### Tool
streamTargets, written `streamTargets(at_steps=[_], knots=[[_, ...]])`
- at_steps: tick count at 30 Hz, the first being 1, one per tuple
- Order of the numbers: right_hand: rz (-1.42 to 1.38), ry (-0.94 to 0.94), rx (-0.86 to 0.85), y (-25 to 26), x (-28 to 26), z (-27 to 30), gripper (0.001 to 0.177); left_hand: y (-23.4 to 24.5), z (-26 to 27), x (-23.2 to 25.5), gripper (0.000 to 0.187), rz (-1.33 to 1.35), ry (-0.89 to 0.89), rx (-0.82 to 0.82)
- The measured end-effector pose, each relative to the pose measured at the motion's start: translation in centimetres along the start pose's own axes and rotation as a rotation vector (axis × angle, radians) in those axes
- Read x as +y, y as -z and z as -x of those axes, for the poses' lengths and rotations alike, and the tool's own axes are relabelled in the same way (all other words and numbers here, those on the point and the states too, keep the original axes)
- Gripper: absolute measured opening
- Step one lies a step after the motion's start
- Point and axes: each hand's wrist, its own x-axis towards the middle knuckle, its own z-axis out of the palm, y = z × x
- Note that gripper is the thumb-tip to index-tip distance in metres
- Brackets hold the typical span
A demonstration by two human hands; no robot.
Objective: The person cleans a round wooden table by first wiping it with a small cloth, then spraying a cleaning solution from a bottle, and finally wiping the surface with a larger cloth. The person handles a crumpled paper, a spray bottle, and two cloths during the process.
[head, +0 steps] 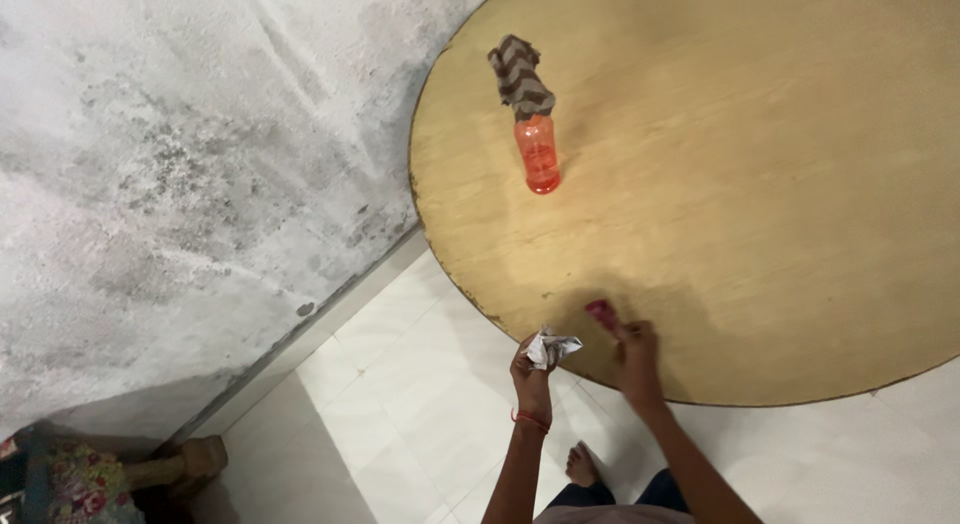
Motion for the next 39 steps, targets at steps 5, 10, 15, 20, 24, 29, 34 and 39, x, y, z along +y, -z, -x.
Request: streamTargets(at_steps=[5, 10, 15, 20, 24, 29, 34, 39], knots=[[0.300, -0.069, 0.164, 5.7, 7.0, -2.9, 0.052, -2.3, -0.4, -0.8, 0.026, 0.091, -0.009, -0.062], [0.376, -0.100, 0.132, 9.8, 10.7, -3.8, 0.050, -5.3, -0.6, -3.1, 0.024, 0.070, -0.043, -0.076], [0.200, 0.040, -0.098, 10.1, 8.4, -3.3, 0.053, -9.3, -1.0, -5.7, 0.026, 0.059, -0.027, -0.027], [-0.109, 0.128, -0.265, 13.2, 6.5, -4.5, 0.074, -14.2, -0.8, -8.5, 0.020, 0.107, -0.041, 0.009], [0.001, 0.116, -0.079, 15.3, 11.1, -7.1, 0.064, -17.8, 0.0, -10.5, 0.026, 0.044, 0.004, 0.030], [-0.053, -0.201, -0.109, 18.3, 15.3, -7.7, 0.060, -21.7, 0.9, -14.4, 0.025, 0.002, -0.007, -0.035], [0.024, -0.029, 0.039, 21.1, 16.5, -7.6, 0.053, -26.3, 2.2, -15.6, 0.038, -0.036, -0.002, -0.075], [0.044, -0.044, 0.077, 22.3, 18.7, -7.4, 0.049, -30.0, 4.3, -14.3, 0.043, -0.158, -0.021, -0.081]])
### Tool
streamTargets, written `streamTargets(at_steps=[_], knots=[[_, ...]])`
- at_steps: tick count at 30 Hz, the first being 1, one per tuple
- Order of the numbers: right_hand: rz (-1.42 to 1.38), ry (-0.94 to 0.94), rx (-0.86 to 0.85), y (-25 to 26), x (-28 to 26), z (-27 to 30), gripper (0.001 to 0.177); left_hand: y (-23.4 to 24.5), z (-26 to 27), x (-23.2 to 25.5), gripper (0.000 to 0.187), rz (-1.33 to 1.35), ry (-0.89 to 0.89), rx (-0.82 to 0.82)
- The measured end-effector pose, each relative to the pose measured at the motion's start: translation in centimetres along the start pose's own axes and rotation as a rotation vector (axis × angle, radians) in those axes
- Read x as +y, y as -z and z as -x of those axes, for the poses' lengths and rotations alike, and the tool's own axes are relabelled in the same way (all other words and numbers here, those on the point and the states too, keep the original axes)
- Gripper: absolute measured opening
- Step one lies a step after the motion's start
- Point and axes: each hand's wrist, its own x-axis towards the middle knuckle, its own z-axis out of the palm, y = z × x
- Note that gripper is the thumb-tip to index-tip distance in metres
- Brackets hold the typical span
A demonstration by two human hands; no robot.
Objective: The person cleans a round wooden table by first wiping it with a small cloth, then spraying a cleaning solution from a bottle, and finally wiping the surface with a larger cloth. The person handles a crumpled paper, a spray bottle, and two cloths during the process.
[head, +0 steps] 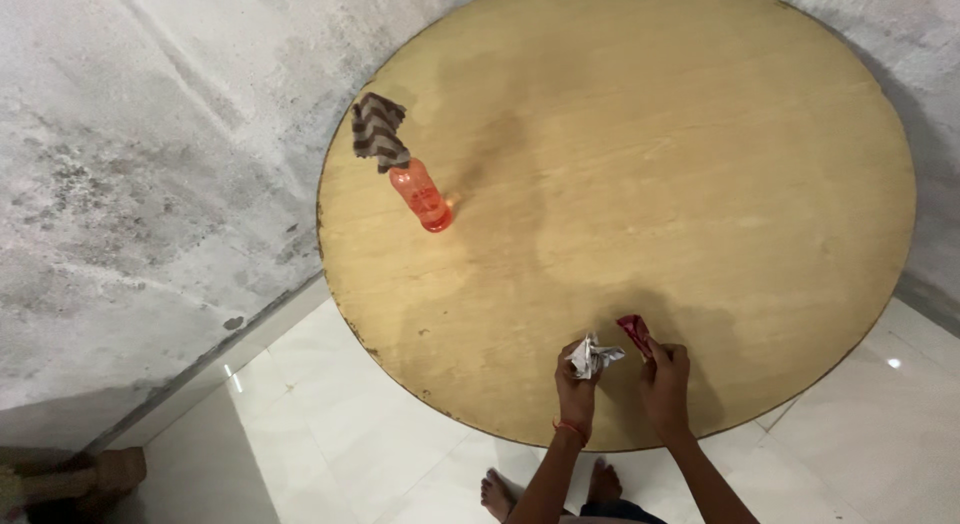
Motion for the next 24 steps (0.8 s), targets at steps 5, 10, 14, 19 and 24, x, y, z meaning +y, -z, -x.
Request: streamTargets(at_steps=[5, 10, 14, 19, 24], knots=[[-0.051, -0.018, -0.028, 0.7, 0.9, 0.5, 0.049, -1.4, 0.8, 0.3, 0.055, 0.012, -0.001, -0.035], [-0.058, 0.039, -0.028, 1.7, -0.4, 0.6, 0.049, -1.2, 0.9, 0.6, 0.075, -0.035, -0.031, -0.056], [-0.059, -0.010, -0.008, 2.3, -2.2, -0.1, 0.044, -0.2, 1.3, 0.8, 0.085, 0.027, 0.023, -0.086], [-0.118, 0.005, 0.034, 2.3, -4.0, -1.0, 0.042, 1.8, 1.1, -0.2, 0.080, 0.027, 0.076, -0.066], [-0.090, -0.077, 0.001, 1.5, -3.8, -0.9, 0.032, 3.0, 0.4, -1.9, 0.055, 0.176, 0.217, 0.033]])
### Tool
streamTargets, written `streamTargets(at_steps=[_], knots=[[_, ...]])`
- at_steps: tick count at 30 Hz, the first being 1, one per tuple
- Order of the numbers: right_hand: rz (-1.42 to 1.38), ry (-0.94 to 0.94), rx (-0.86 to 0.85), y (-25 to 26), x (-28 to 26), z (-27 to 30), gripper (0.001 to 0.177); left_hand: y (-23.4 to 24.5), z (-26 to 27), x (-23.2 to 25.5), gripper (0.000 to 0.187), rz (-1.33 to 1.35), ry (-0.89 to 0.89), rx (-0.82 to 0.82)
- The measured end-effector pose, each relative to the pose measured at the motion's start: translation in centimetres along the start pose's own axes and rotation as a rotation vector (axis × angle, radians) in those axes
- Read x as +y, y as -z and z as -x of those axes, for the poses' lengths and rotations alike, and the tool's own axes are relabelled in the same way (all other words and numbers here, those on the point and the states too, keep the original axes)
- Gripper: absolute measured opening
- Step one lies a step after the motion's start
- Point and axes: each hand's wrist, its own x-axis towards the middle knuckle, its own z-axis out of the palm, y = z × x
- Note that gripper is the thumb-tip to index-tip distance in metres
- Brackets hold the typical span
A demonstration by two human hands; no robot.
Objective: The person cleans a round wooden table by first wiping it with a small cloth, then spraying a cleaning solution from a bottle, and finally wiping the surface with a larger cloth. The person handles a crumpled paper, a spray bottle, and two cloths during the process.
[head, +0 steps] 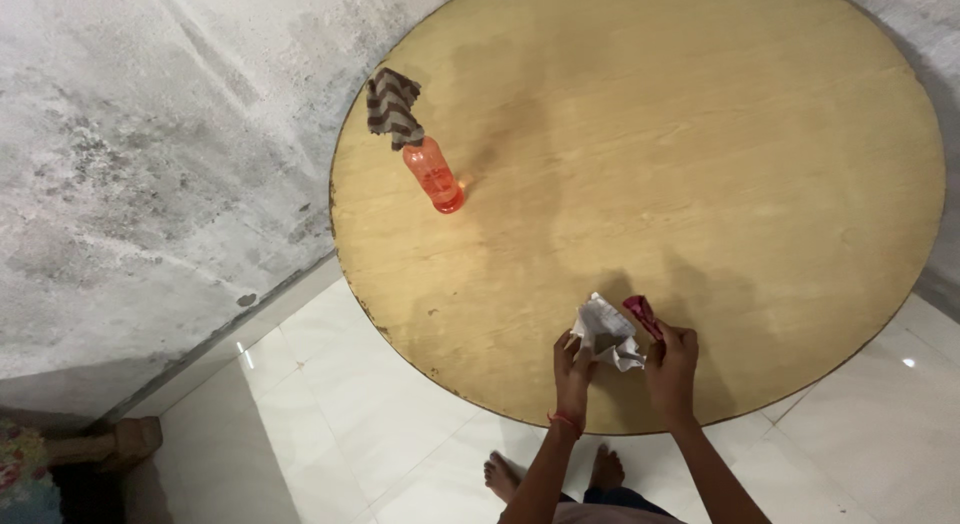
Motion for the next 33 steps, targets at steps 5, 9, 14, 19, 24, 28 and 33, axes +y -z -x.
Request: streamTargets(at_steps=[5, 9, 14, 19, 24, 28, 33], knots=[[-0.006, -0.072, -0.014, -0.5, 0.8, 0.3, 0.029, 1.5, -1.8, -2.1, 0.053, -0.057, -0.014, 0.003], [-0.010, -0.075, 0.069, 0.1, 0.1, 0.1, 0.027, 1.8, -2.0, -4.3, 0.066, -0.165, -0.008, 0.024], [-0.035, -0.106, 0.092, 1.4, -1.2, -0.1, 0.029, 2.0, -1.6, -6.0, 0.074, -0.315, -0.152, -0.034], [-0.124, -0.125, 0.093, 2.1, -2.5, -1.3, 0.029, 1.3, -0.6, -7.2, 0.063, -0.245, 0.076, -0.010], [-0.183, -0.074, 0.089, 2.1, -5.4, -2.2, 0.030, 0.8, 0.2, -7.9, 0.056, -0.118, 0.118, -0.152], [-0.240, 0.005, 0.078, 1.9, -7.7, -2.2, 0.033, 2.4, 0.3, -7.3, 0.046, -0.304, 0.081, -0.245], [-0.191, 0.069, 0.059, 0.5, -10.4, -1.9, 0.031, 4.2, -0.2, -4.9, 0.038, -0.395, -0.147, -0.036]])
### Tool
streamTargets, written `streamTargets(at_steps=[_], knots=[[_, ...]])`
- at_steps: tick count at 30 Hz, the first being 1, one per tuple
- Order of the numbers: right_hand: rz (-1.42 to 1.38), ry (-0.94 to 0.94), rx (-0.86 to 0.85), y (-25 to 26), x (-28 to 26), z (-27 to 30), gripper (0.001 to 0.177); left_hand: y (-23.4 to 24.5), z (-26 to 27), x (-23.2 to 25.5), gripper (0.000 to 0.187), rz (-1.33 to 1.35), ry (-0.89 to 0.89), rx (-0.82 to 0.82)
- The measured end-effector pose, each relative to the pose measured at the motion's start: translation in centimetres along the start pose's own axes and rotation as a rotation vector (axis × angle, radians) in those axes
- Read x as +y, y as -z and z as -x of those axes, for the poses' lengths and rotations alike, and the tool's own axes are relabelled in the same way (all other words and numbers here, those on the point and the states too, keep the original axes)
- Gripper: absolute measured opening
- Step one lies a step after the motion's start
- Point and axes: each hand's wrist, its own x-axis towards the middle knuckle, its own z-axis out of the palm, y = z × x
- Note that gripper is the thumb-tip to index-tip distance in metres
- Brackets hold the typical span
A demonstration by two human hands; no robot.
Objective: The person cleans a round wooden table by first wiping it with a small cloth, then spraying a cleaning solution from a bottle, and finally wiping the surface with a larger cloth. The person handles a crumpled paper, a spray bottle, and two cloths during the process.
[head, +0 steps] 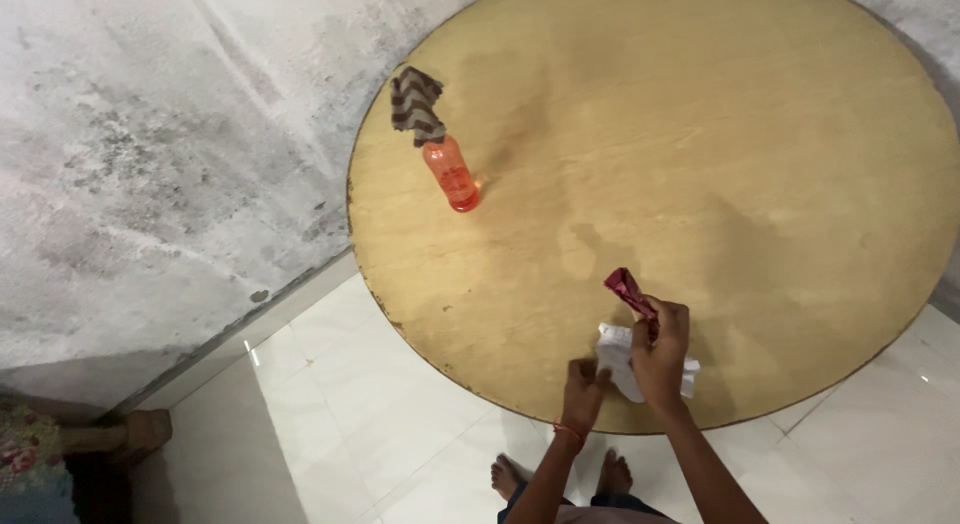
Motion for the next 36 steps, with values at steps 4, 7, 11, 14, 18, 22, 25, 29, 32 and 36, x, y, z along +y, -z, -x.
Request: streamTargets(at_steps=[4, 7, 11, 14, 18, 22, 25, 29, 32, 36], knots=[[-0.032, 0.049, -0.031, -2.6, -1.2, 0.9, 0.030, 2.6, 0.3, 4.6, 0.039, -0.028, -0.087, 0.118], [-0.032, 0.046, -0.084, -4.9, -1.6, 2.1, 0.031, 4.3, 0.9, 9.5, 0.041, -0.097, -0.113, 0.146], [-0.052, -0.033, -0.178, -8.3, -2.1, 3.5, 0.031, 6.6, 1.7, 15.0, 0.039, -0.156, -0.150, 0.129], [-0.023, -0.027, -0.204, -10.8, -3.2, 4.4, 0.029, 9.0, 1.7, 17.3, 0.040, -0.161, -0.158, 0.119], [-0.040, -0.059, -0.218, -14.0, -4.8, 5.4, 0.029, 12.7, 1.0, 18.8, 0.041, -0.186, -0.178, 0.114], [-0.031, -0.039, -0.195, -17.0, -6.2, 6.3, 0.028, 16.2, 0.5, 20.1, 0.039, -0.190, -0.171, 0.121], [-0.026, -0.045, -0.192, -19.0, -7.2, 6.9, 0.028, 18.6, 0.1, 20.9, 0.039, -0.205, -0.168, 0.116], [-0.023, -0.106, -0.205, -21.2, -8.1, 7.6, 0.027, 21.1, -0.5, 21.2, 0.040, -0.226, -0.198, 0.114], [-0.008, -0.062, -0.202, -22.2, -8.5, 7.9, 0.026, 22.5, -1.1, 21.2, 0.039, -0.224, -0.211, 0.117], [-0.024, -0.061, -0.192, -23.7, -8.6, 7.4, 0.025, 23.4, -2.3, 21.1, 0.039, -0.191, -0.201, 0.141]])
